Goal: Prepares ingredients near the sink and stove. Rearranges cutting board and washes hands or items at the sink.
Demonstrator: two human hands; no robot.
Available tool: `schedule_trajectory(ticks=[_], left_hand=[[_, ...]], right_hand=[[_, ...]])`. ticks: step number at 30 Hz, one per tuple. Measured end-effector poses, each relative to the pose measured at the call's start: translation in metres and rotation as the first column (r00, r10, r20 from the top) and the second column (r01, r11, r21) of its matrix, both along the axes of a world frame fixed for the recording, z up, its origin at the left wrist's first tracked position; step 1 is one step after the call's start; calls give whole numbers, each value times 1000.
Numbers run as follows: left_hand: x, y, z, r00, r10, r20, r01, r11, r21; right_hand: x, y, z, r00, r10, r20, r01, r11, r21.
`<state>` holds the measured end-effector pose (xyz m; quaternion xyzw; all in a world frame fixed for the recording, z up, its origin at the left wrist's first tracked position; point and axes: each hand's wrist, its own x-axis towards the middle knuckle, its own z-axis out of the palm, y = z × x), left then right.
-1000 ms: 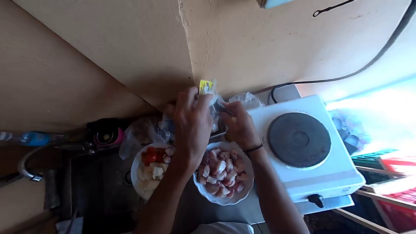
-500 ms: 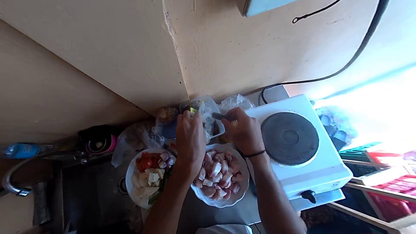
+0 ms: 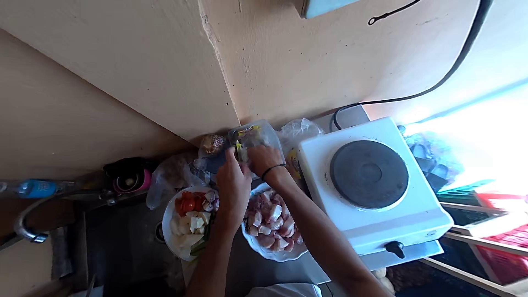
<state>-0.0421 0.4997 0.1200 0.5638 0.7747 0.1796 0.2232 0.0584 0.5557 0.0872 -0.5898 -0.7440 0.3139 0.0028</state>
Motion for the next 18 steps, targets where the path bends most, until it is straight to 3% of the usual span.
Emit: schedule_trajectory(ticks=[3, 5, 7, 10, 12, 14, 16, 18], left_hand=[[-2, 0, -6, 997, 46, -56, -55, 986, -159], [-3, 3, -7, 996, 55, -69, -67, 980, -186], [-3, 4, -5, 999, 31, -37, -36, 989, -147], [0, -10, 1, 998, -59, -18, 58, 998, -37], [3, -16, 3, 990, -99, -100, 102, 994, 28], [7, -15, -2, 972, -128, -197, 137, 990, 34], [9, -10, -12, 936, -182, -301, 178, 983, -41], [5, 0, -20, 903, -241, -356, 220, 971, -97]], right_hand=[[3, -3, 8, 996, -87, 22, 87, 996, -25], [1, -5, 15, 990, -116, 75, 117, 993, -13], [-6, -1, 16, 987, -53, 152, 59, 998, -29], [-8, 17, 18, 956, 121, 266, -62, 974, -217], [6, 16, 32, 971, 105, 216, -68, 982, -175], [31, 8, 40, 996, 44, 71, -44, 999, 8], [59, -5, 42, 989, -28, -144, 54, 982, 180], [89, 2, 49, 968, -152, -198, 195, 955, 222]])
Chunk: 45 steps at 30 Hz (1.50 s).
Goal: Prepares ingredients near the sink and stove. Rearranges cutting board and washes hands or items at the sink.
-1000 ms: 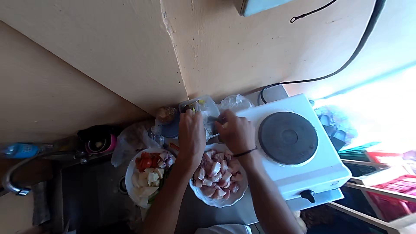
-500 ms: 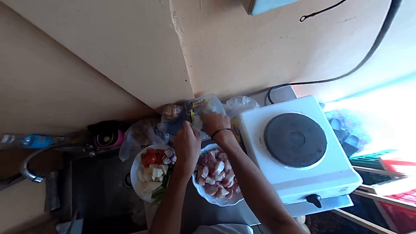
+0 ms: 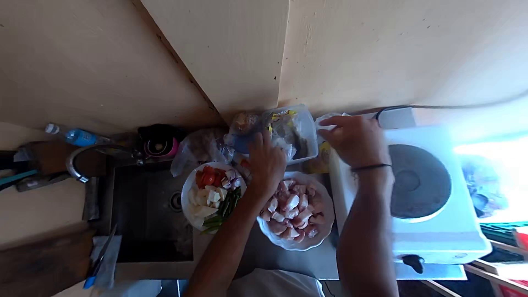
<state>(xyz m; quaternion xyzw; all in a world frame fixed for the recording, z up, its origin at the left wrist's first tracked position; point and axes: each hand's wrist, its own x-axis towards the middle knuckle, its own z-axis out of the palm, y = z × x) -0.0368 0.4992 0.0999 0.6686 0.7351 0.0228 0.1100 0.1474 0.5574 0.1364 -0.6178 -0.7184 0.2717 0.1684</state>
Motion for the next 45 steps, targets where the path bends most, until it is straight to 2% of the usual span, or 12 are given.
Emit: schedule_trajectory(ticks=[4, 8, 12, 14, 21, 24, 27, 31, 35, 37, 41, 45], left_hand=[[-4, 4, 6, 999, -48, -5, 48, 993, 105], [14, 9, 3, 927, -362, 99, 333, 916, 226], [25, 10, -2, 948, -273, 166, 313, 892, -325], [23, 7, -9, 948, -259, 187, 309, 895, -323], [14, -25, -32, 931, -357, 80, 356, 934, 24], [9, -31, -44, 922, -372, 110, 339, 911, 235], [6, -35, -55, 918, -380, 116, 310, 868, 388], [2, -41, -55, 918, -375, 128, 293, 859, 420], [0, -43, -57, 911, -394, 125, 308, 848, 432], [0, -43, -58, 908, -401, 123, 313, 844, 436], [-1, -40, -58, 905, -407, 124, 318, 840, 440], [-1, -44, -63, 898, -401, 181, 292, 852, 435]], right_hand=[[54, 18, -4, 946, -314, 84, 314, 949, 20], [68, 16, -17, 958, -184, 221, 234, 946, -225], [23, 2, -30, 941, 65, 333, 121, 854, -507], [15, -8, -47, 937, 82, 340, 122, 835, -536], [42, -38, 15, 970, -55, 238, 66, 997, -37], [46, -41, 50, 994, -33, 105, 3, 962, 273], [33, -32, 66, 1000, -4, 15, -2, 934, 358], [6, -8, 47, 986, 147, 83, -164, 954, 250], [-13, 36, 30, 836, 490, 248, -485, 870, -84], [-17, 54, 22, 790, 549, 273, -565, 825, -24], [-40, 95, 37, 747, 530, 401, -536, 837, -107], [-57, 133, 7, 738, 538, 408, -493, 842, -217]])
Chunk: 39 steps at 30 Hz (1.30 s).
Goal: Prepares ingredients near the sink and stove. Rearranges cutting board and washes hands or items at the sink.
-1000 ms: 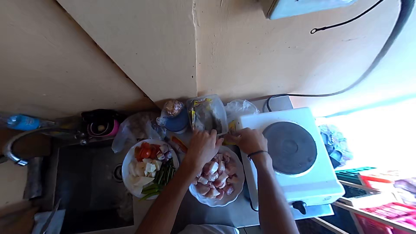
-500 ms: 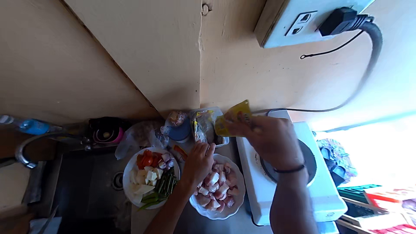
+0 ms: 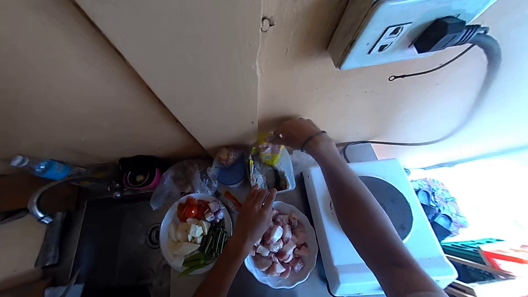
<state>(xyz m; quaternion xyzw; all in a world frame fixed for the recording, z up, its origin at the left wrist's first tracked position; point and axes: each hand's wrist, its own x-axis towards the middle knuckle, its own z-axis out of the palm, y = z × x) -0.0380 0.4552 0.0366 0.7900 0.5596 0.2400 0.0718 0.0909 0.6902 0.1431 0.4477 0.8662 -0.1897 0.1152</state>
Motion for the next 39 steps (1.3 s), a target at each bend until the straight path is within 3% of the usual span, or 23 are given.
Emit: schedule_trajectory(ticks=[4, 7, 9, 11, 13, 14, 16, 19, 22, 26, 30, 34, 39], left_hand=[[0, 1, -2, 999, -3, 50, 2, 1000, 6], [0, 0, -3, 998, -5, 70, 4, 1000, 13], [-1, -1, -4, 997, 8, 74, -10, 1000, 24], [1, -3, -6, 997, 23, 72, -25, 999, 24], [5, -2, -6, 997, 30, 65, -31, 999, 17], [5, -1, -6, 998, 26, 59, -27, 1000, 14], [4, -1, -5, 999, 6, 54, -6, 1000, 11], [0, 0, -2, 997, -7, 72, 9, 1000, -24], [3, -2, -5, 993, 25, 112, -26, 1000, 1], [7, -3, -3, 991, 67, 115, -66, 998, -9], [4, -5, -2, 992, 57, 115, -56, 998, -10], [4, -7, -1, 992, 64, 110, -64, 998, -8], [5, -9, -1, 993, 52, 102, -52, 999, 5]], right_hand=[[24, -8, -3, 953, -183, -243, 194, 981, 23], [80, -42, -16, 792, -399, -462, 466, 884, 34], [104, -50, -35, 729, -580, -364, 616, 788, -21], [102, -42, -61, 720, -682, -128, 677, 731, -87], [93, -25, -91, 789, -609, 80, 613, 772, -168], [89, -12, -105, 852, -498, 161, 522, 826, -213], [88, 4, -121, 943, -289, 165, 326, 902, -282], [99, 8, -87, 990, -131, -56, 114, 964, -240], [99, -9, -23, 977, -43, -210, 10, 988, -155], [94, -44, 48, 932, 59, -357, -56, 998, 19], [85, -67, 73, 903, 155, -402, -79, 977, 199], [68, -70, 57, 949, 104, -298, -66, 988, 137], [40, -53, 3, 977, 33, -211, -11, 995, 104]])
